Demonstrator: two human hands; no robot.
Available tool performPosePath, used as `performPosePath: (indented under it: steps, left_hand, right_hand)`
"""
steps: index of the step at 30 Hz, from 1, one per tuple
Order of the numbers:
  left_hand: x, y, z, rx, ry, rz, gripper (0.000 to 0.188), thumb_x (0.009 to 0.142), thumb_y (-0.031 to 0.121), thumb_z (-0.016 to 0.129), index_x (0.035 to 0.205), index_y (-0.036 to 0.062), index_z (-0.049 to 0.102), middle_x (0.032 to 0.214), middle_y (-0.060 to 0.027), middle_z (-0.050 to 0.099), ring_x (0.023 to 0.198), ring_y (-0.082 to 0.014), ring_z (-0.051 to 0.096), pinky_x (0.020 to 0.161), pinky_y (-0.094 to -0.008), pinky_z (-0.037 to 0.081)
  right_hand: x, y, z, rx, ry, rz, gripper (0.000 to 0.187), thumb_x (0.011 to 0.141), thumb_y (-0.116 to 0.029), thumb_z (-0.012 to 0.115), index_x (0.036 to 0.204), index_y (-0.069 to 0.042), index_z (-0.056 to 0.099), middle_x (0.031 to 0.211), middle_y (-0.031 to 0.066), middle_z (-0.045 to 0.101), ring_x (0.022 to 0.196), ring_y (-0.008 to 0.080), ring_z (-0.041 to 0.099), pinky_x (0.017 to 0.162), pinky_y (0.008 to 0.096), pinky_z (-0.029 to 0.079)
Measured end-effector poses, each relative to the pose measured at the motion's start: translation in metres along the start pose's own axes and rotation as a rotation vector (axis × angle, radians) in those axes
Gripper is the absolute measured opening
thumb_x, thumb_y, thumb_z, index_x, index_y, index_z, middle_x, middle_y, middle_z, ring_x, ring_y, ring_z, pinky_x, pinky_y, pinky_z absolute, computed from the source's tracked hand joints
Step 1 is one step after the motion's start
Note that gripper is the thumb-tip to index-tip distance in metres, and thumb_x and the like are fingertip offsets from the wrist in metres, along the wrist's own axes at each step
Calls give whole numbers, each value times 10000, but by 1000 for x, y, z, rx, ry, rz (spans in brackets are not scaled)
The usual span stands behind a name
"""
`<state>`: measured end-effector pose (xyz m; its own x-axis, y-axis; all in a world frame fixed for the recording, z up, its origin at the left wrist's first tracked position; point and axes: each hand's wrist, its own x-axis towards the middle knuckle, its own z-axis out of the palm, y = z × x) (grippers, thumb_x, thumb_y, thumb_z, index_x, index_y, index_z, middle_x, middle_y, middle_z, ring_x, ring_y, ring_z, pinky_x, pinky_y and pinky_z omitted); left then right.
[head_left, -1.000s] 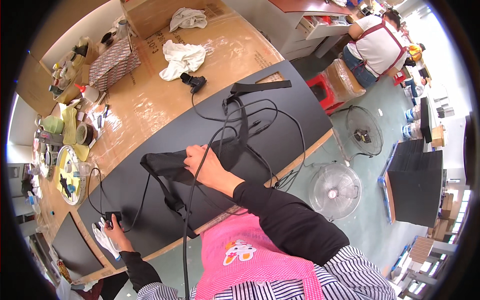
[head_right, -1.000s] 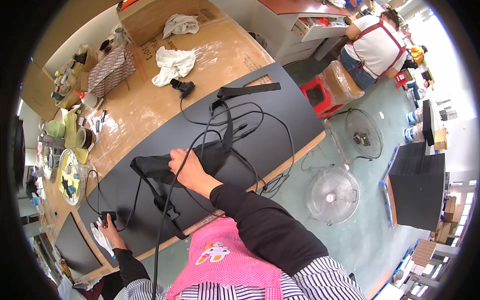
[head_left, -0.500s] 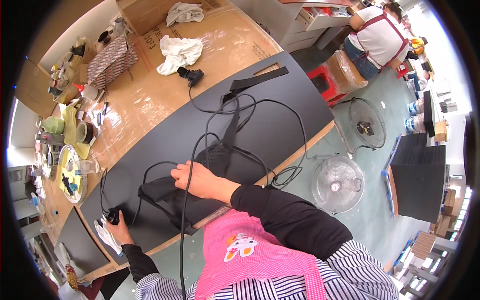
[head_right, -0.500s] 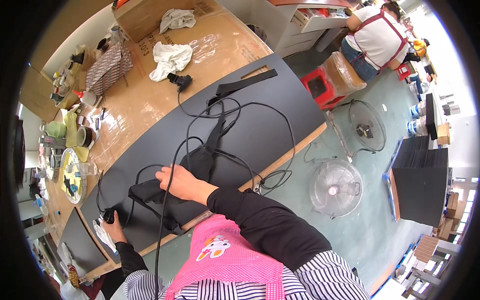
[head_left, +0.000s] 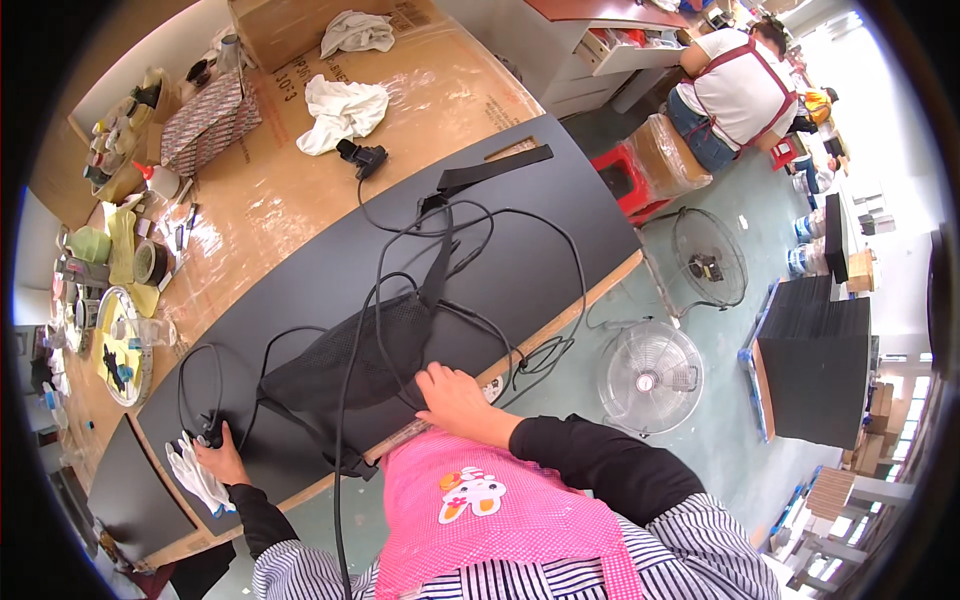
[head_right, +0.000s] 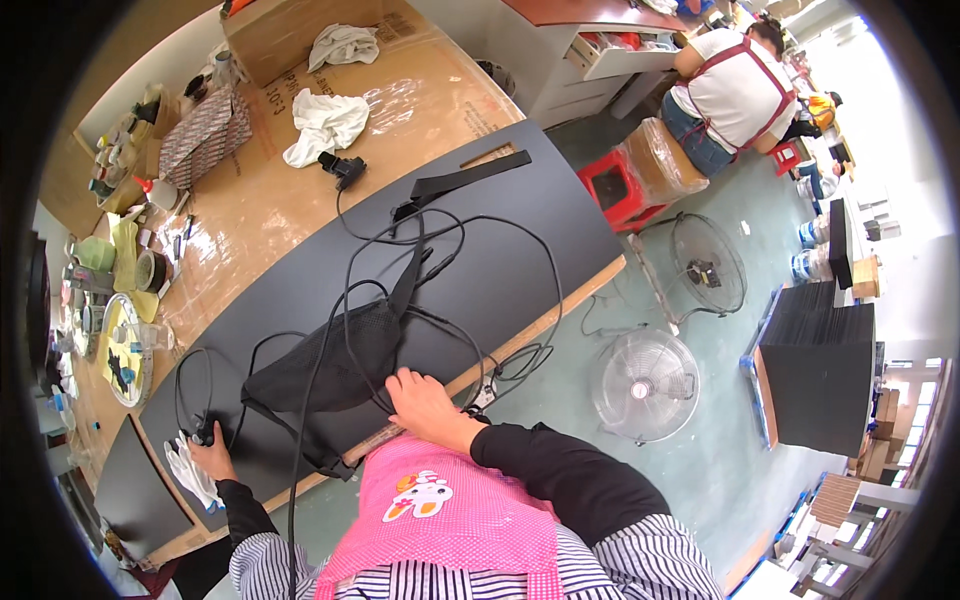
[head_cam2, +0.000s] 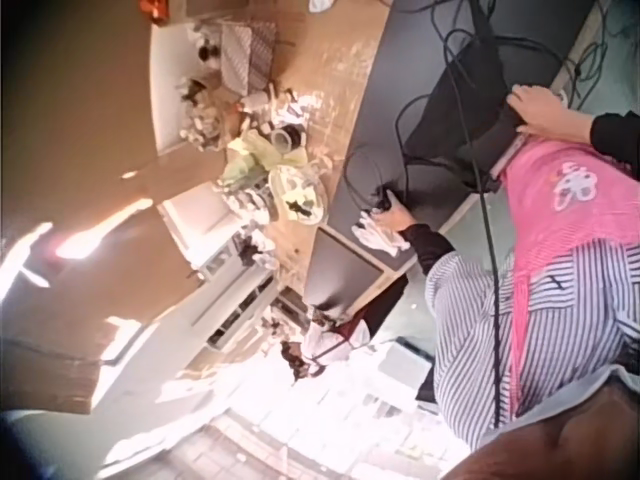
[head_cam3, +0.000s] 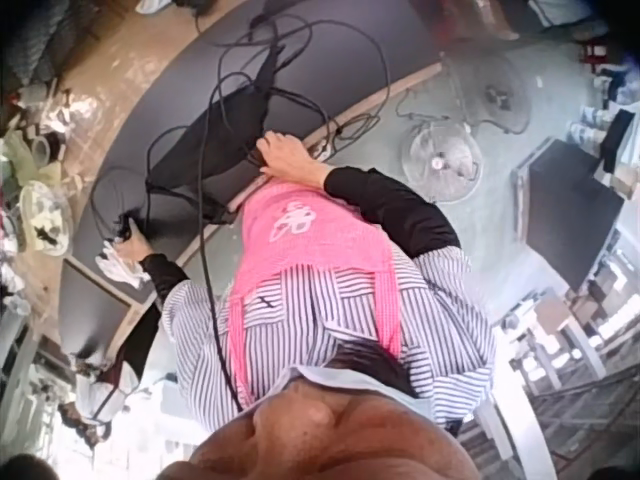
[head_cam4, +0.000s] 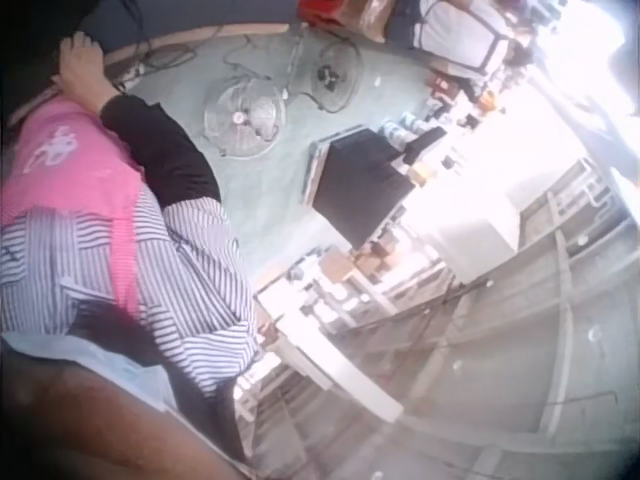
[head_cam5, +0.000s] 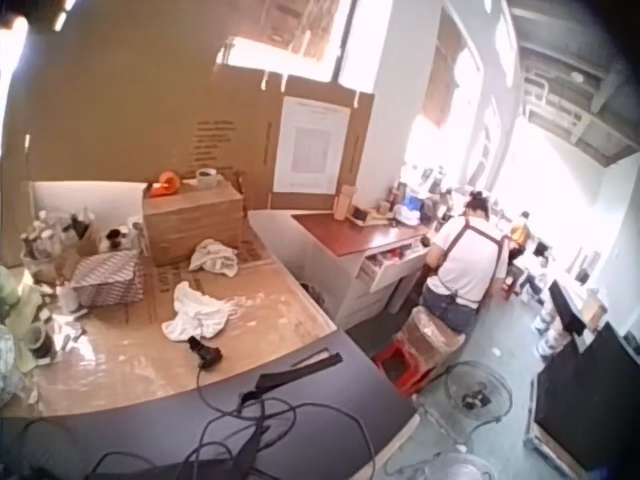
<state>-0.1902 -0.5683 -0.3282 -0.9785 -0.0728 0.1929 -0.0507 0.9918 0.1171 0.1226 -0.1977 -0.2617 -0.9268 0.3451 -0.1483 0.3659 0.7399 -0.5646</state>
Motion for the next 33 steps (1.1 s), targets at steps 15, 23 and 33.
performPosePath:
  steps: [15,23,33]
  left_hand:
    - [-1,-9,-9,-100,13,115,833,739,412,737,1353,-20,376,1327,-239,440,1236,-379,407,1025,-417,346]
    - [-6,-2,-17,-102,-19,83,922,704,348,775,1396,-20,287,1385,-249,373,1284,-386,354,1053,-417,321]
    - [-33,9,-46,-33,88,198,942,697,300,786,1411,-6,253,1421,-211,339,1305,-387,324,1075,-432,290]
  right_hand:
    - [19,126,-290,-586,901,73,138,839,-208,643,860,-72,652,793,119,543,686,299,559,602,421,444]
    - [100,199,-386,-693,765,378,230,842,-200,581,1002,-36,604,960,217,636,926,400,610,796,464,485]
    - [164,234,-274,-420,524,269,648,800,-181,611,1300,125,334,981,337,592,919,442,602,816,474,490]
